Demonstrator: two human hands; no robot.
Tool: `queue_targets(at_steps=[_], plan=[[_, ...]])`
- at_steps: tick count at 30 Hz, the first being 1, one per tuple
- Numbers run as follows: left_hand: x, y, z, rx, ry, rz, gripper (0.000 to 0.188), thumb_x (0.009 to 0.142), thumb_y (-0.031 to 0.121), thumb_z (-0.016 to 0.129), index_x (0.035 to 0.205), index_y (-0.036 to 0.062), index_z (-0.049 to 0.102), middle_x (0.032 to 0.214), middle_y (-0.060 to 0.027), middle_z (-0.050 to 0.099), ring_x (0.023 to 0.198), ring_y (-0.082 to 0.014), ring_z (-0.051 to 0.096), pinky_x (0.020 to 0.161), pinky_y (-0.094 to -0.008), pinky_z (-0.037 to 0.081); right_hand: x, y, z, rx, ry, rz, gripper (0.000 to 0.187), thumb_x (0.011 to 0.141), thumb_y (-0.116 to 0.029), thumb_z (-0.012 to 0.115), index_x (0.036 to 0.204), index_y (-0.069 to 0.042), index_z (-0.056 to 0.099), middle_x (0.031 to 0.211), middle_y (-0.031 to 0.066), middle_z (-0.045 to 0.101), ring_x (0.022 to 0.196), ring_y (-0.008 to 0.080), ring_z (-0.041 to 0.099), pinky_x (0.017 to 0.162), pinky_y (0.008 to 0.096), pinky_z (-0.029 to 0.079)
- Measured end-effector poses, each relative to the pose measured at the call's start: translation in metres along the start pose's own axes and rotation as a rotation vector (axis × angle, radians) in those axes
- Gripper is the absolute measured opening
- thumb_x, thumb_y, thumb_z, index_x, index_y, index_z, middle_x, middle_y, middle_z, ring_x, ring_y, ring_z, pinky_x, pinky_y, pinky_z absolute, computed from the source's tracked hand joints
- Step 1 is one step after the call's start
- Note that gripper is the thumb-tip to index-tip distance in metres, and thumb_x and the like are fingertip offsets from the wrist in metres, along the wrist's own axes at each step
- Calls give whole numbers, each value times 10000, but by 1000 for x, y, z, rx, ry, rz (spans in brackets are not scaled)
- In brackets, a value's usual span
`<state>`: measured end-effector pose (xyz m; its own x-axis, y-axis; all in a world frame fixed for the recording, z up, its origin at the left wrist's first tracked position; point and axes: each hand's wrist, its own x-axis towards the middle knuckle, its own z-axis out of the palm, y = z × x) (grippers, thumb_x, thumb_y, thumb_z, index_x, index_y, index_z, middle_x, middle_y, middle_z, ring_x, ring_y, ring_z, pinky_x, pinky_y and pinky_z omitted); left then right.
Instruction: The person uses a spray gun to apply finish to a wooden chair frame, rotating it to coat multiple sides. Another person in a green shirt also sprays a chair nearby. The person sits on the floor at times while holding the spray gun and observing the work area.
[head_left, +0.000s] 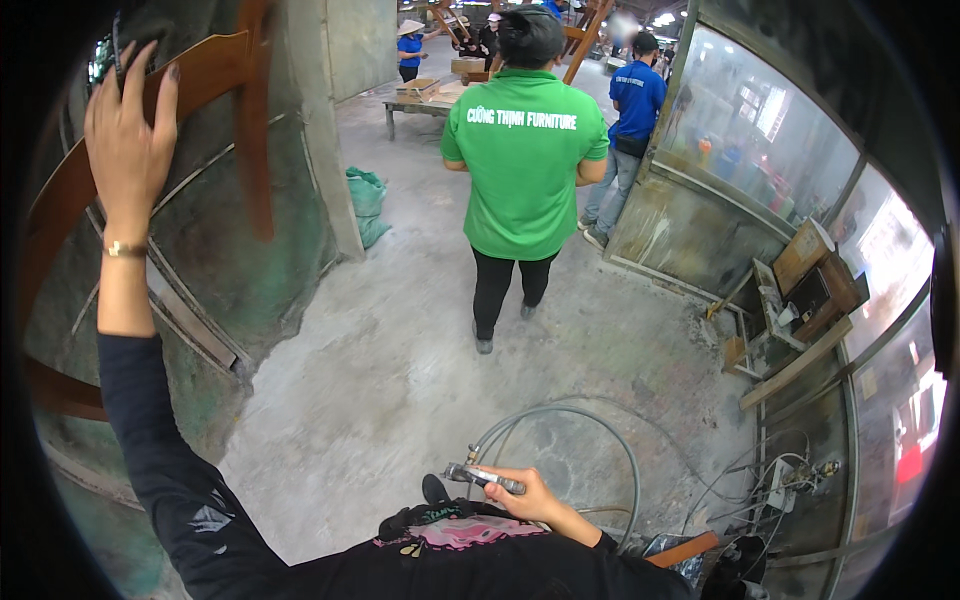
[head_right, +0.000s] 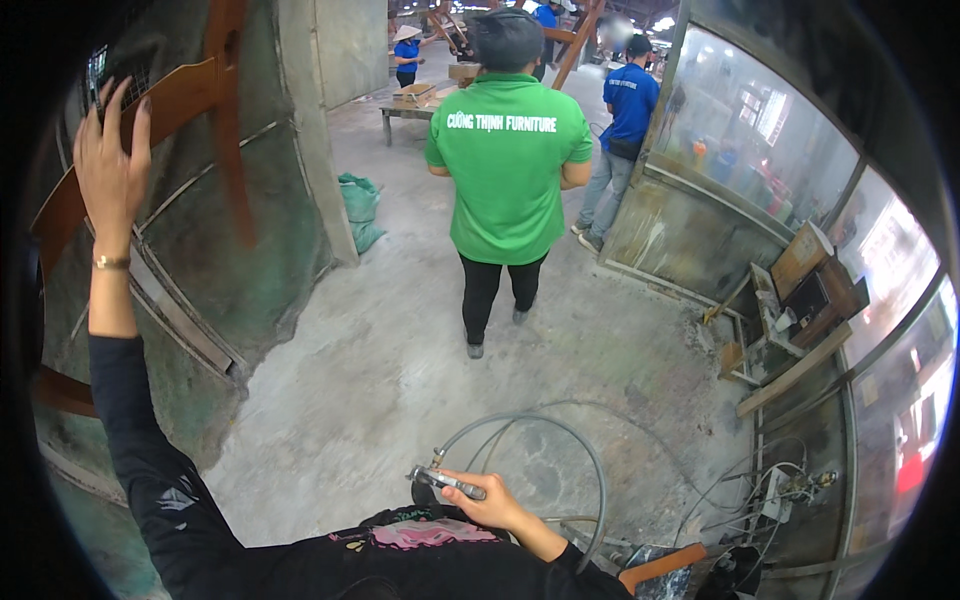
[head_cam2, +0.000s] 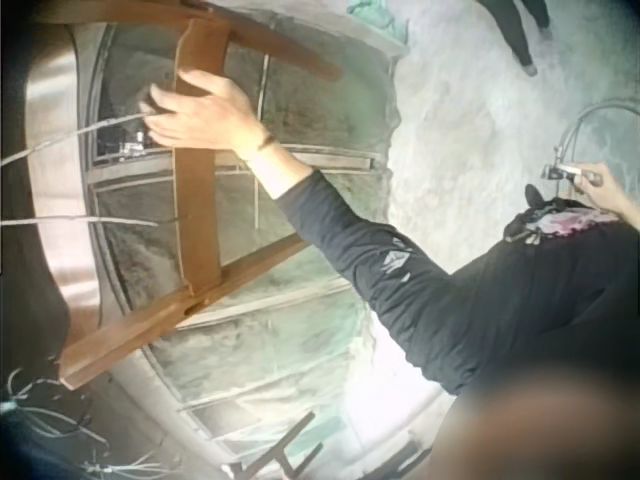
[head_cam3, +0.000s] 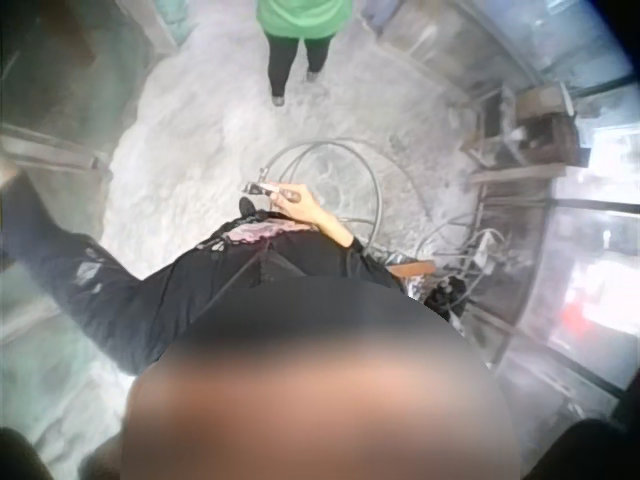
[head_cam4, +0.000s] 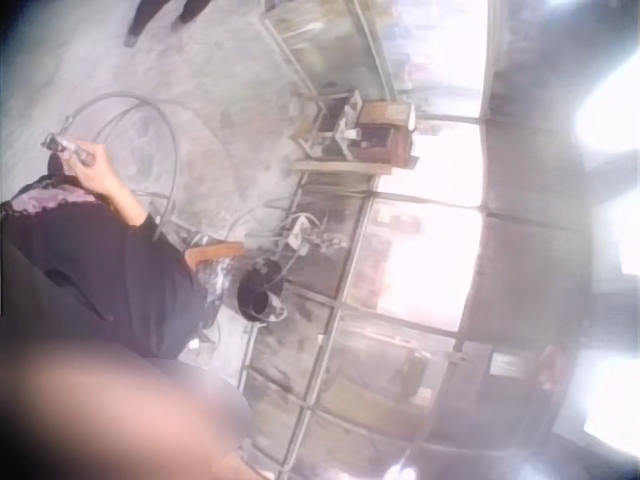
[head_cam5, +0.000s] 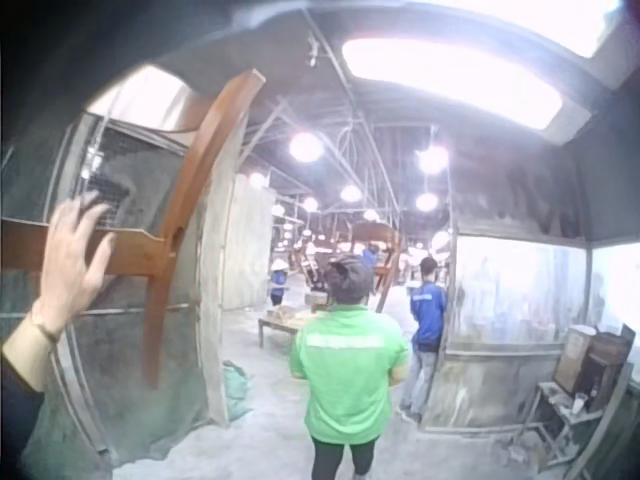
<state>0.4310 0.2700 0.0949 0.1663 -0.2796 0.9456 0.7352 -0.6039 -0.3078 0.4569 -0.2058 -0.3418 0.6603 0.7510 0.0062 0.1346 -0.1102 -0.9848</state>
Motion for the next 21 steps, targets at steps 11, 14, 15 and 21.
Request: queue_targets(at_steps=[11,14,15,21], plan=[[-14,-16,75,-92,-216,-73,381,1031,430,602,1236,145,752,1100,-48,739,1065,-263,688,1036,-396,453,75,5,26,17,85,50,407,1005,-323,733,1335,-85,712,802,19,703,765,54,582,725,261,526],[-25,-22,63,-145,-177,-72,314,1025,371,633,1206,152,767,1070,-27,746,1053,-241,693,1030,-384,452,87,3,39,-40,69,-25,411,1006,-347,727,1330,-95,717,809,35,726,760,68,597,733,289,539],[-27,-26,59,-191,-173,-66,291,1023,347,642,1199,155,771,1061,-20,750,1054,-231,694,1028,-375,450,90,4,41,-36,55,-8,412,1006,-356,725,1328,-99,718,825,49,740,764,72,609,739,295,541],[-35,-70,30,-600,-104,-55,260,1022,103,650,1259,55,747,1186,-48,751,1131,-153,683,993,-266,494,109,-8,31,-94,-57,56,419,1002,-393,721,1316,-116,729,861,119,773,770,91,651,743,310,545]])
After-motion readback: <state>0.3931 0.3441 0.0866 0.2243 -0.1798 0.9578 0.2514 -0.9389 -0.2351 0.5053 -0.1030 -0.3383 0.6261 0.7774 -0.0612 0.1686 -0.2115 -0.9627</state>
